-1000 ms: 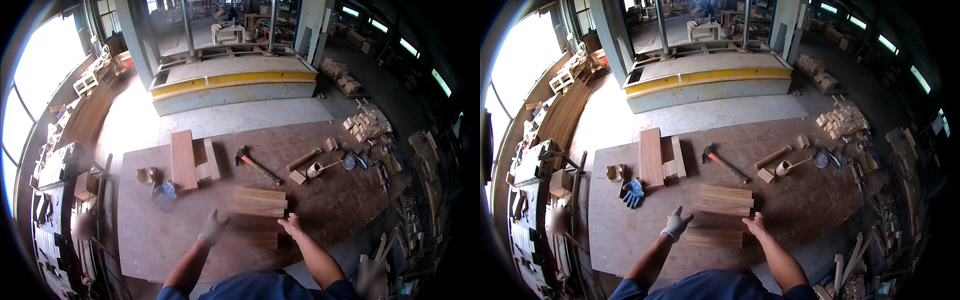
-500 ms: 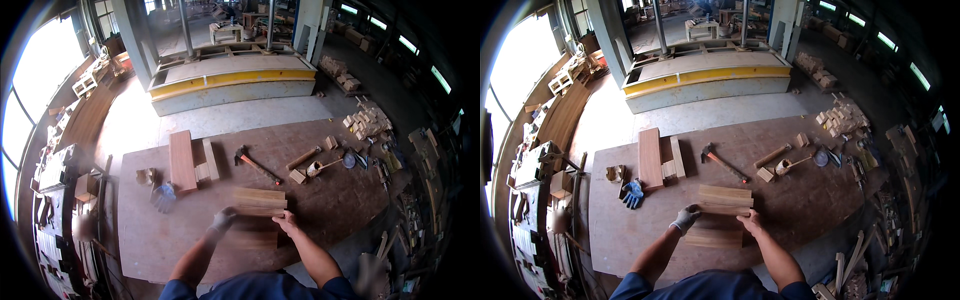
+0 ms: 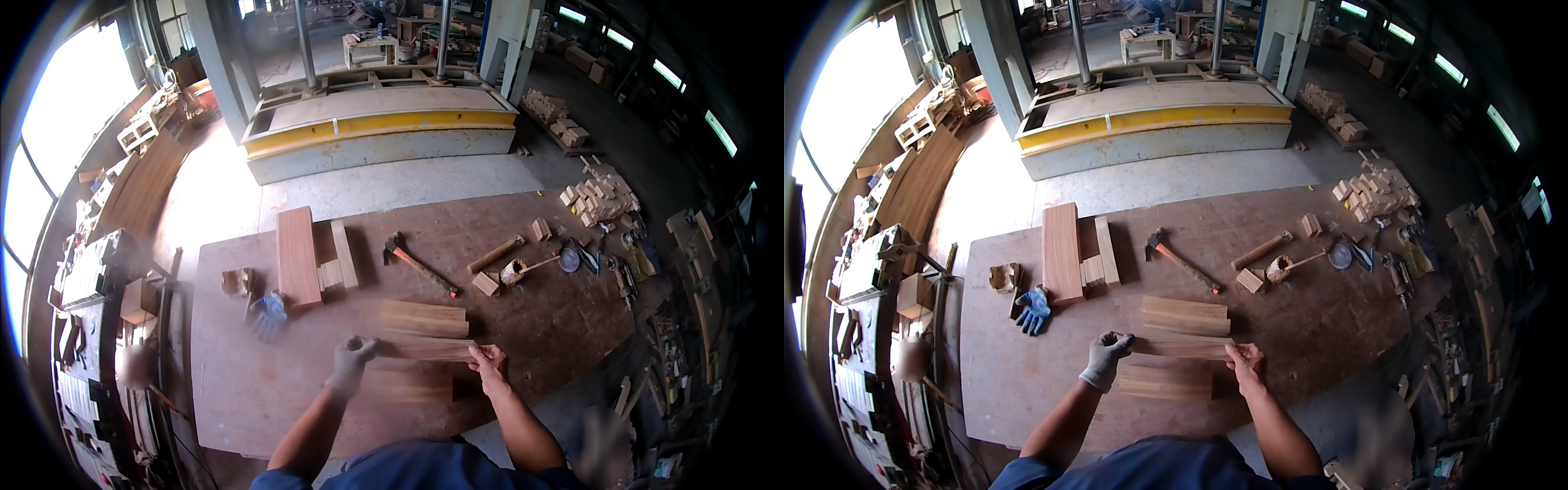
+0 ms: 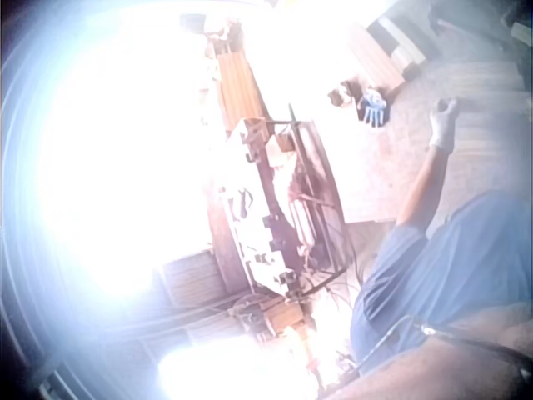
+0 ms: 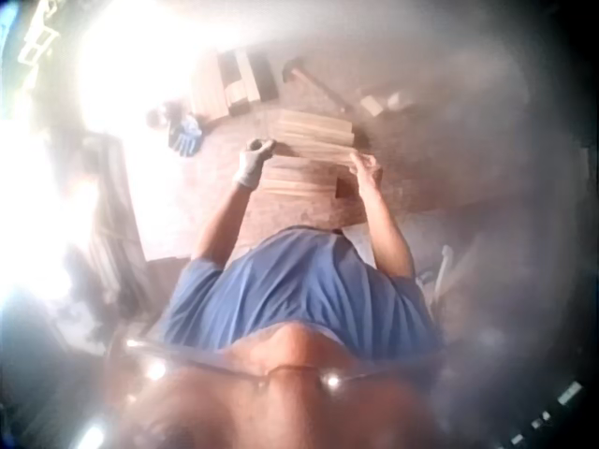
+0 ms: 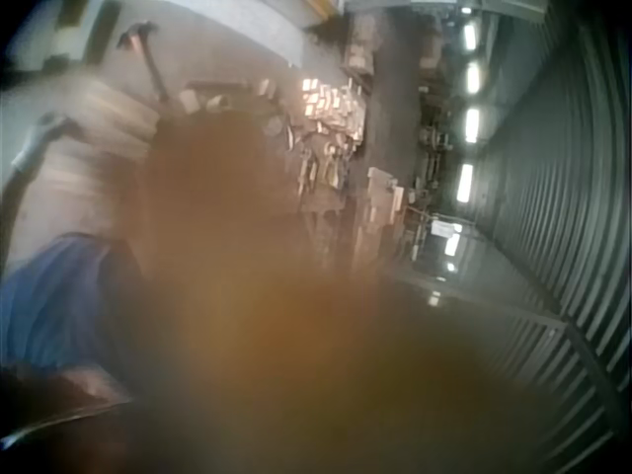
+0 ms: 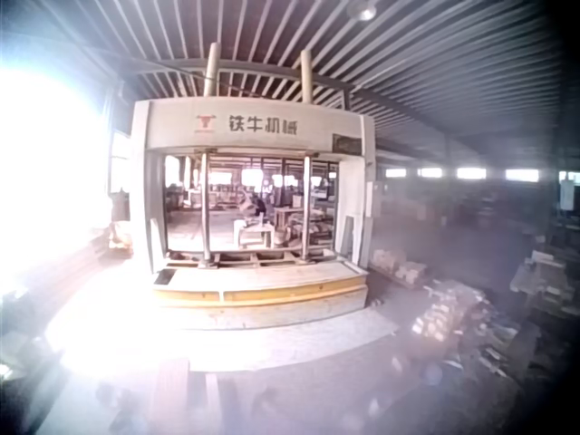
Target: The person walks through a workshop, picks up wooden planks from a pile, and places them onto a workbench. They repeatedly pick up individual planks, inspect them by turning them over, and stack them neatly on the table.
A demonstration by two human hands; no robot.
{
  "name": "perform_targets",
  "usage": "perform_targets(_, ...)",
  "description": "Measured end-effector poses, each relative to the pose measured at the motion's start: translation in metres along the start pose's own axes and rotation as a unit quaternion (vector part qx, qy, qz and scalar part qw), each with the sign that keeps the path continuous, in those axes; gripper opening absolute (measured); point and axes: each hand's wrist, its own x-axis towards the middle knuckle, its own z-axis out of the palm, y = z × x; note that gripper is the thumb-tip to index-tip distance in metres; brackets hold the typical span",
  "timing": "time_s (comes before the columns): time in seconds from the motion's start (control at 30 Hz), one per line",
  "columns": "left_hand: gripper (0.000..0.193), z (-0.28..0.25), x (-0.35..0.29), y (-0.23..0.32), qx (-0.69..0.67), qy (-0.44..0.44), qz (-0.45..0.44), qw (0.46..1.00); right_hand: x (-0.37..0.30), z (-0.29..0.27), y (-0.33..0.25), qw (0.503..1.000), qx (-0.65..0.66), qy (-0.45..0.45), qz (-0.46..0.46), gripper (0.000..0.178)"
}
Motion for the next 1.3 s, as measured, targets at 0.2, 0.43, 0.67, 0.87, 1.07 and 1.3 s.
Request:
perform_targets(0.2, 0.016, 0.0, -0.026, 0.002, -0.038, -0.027, 0.008, 0.999, -0.013, -0.021, -0.01, 0.997, 0.021, -0.072, 0.005, 0.038)
perform_targets(0.43, 0.035, 0.011, -0.043, 0.023, -0.051, -0.023, 0.028, 0.998, -0.024, -0.035, -0.011, 0.991, -0.01, -0.127, 0.052, 0.036)
perform_targets(0.67, 0.037, 0.004, -0.046, 0.022, -0.033, -0.032, 0.014, 0.999, -0.037, -0.034, -0.027, 0.992, -0.025, -0.123, -0.007, 0.032)
perform_targets(0.87, 0.042, 0.002, -0.052, 0.007, -0.063, -0.026, -0.035, 0.997, -0.054, -0.029, -0.055, 0.995, 0.002, -0.1, 0.013, 0.026)
perform_targets(1.07, 0.037, -0.002, -0.053, 0.0, -0.061, -0.025, -0.067, 0.996, -0.059, -0.025, -0.064, 0.994, 0.0, -0.112, -0.002, 0.031)
perform_targets(1.3, 0.036, -0.005, -0.054, 0.005, -0.108, -0.021, -0.077, 0.991, -0.057, -0.022, -0.063, 0.994, 0.011, -0.106, 0.007, 0.031)
